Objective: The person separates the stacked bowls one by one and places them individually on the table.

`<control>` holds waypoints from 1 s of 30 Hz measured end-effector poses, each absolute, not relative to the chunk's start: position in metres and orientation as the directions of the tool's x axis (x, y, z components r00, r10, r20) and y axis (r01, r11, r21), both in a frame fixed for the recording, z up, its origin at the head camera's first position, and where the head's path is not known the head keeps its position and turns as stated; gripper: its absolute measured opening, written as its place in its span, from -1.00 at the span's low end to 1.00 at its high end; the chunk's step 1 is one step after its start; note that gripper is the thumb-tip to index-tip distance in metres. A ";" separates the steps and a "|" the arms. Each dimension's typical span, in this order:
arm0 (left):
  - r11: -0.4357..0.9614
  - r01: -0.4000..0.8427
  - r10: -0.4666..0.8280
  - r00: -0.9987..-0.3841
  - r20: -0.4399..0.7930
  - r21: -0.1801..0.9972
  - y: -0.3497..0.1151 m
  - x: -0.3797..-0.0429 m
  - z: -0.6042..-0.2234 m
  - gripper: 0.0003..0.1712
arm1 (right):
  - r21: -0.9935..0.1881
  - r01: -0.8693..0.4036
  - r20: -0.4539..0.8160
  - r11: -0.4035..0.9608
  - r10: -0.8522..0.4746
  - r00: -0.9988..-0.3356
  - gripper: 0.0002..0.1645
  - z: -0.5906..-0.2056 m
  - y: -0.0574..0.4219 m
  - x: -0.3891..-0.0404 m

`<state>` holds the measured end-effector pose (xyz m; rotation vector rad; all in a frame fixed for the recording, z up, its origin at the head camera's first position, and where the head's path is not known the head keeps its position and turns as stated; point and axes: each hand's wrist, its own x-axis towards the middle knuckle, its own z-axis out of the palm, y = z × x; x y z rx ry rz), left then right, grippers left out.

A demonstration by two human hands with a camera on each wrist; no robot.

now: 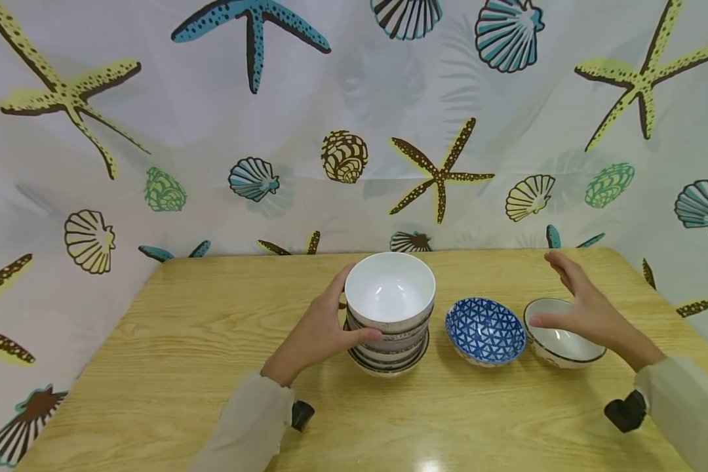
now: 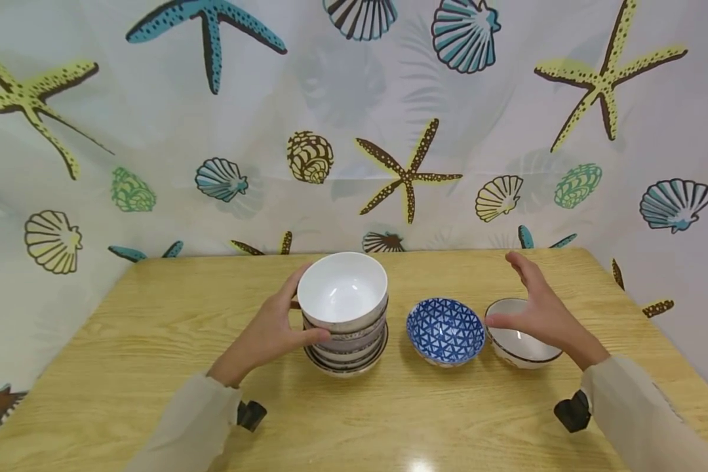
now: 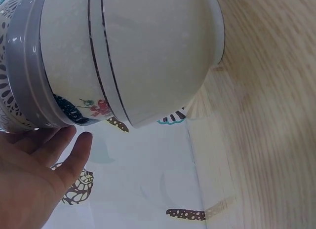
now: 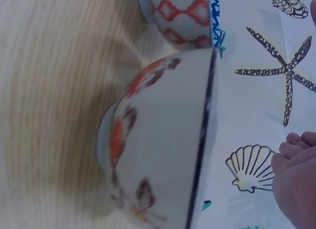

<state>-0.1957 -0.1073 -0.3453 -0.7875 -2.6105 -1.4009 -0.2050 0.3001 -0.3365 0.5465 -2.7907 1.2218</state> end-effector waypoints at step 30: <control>0.499 0.379 0.384 -0.903 0.194 0.779 -0.107 -0.190 -0.349 0.26 | -0.675 -0.456 0.216 0.581 -0.436 -0.874 0.35 -0.304 0.214 -0.218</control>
